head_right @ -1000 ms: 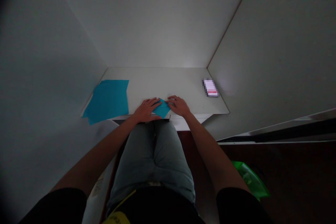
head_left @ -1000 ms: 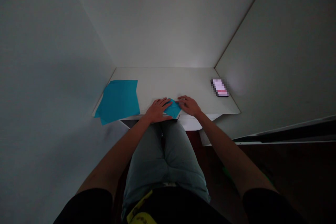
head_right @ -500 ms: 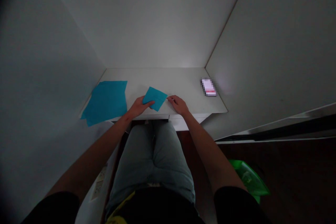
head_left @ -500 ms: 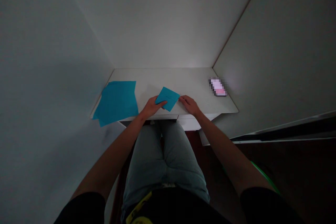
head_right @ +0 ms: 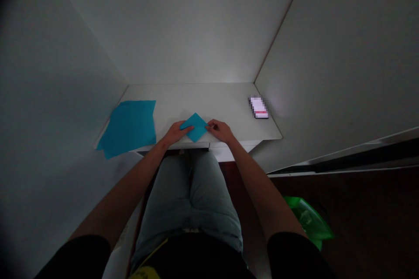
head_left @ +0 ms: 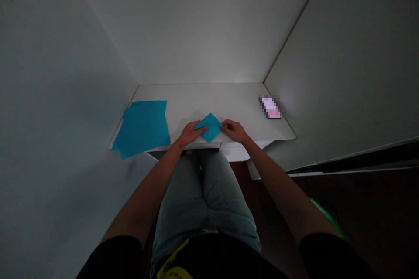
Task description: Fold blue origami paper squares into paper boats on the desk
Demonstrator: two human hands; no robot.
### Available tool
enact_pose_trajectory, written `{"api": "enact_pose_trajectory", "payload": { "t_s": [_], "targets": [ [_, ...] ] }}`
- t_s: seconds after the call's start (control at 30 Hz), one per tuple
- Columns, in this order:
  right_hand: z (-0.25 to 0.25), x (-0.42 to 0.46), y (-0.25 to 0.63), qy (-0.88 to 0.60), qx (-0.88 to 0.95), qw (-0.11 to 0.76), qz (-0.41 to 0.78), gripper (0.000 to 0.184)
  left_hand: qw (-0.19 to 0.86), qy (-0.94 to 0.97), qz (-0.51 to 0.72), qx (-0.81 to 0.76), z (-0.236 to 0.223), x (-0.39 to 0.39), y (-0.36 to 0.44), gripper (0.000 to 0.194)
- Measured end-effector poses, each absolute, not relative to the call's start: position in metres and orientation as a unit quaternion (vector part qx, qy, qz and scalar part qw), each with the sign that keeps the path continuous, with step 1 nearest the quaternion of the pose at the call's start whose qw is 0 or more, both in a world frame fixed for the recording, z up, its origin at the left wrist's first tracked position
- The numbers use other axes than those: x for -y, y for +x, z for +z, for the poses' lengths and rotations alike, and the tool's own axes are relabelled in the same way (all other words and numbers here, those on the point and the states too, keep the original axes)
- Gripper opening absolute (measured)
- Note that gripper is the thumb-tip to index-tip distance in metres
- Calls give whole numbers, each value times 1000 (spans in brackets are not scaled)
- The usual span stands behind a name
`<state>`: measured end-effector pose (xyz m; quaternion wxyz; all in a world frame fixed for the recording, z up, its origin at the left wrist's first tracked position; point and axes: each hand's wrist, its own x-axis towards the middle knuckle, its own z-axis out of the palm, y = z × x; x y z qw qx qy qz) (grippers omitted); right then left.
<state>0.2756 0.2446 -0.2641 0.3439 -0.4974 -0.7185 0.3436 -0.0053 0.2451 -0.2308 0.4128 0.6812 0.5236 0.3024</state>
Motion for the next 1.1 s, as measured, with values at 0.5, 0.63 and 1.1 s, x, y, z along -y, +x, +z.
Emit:
{"api": "enact_pose_trajectory", "payload": {
  "t_s": [0.5,0.63,1.1],
  "targets": [
    [-262,-250,281,-474,661,386,434,36,480,649,344,-480,-228,-255,-14,28],
    [-262,-249,281,-477,662,385,430,32,467,648,334,-501,-233,-254,-8,19],
    [-264,-252,280,-470,619,442,448,50,451,604,364,-546,-234,-261,1,20]
  ]
}}
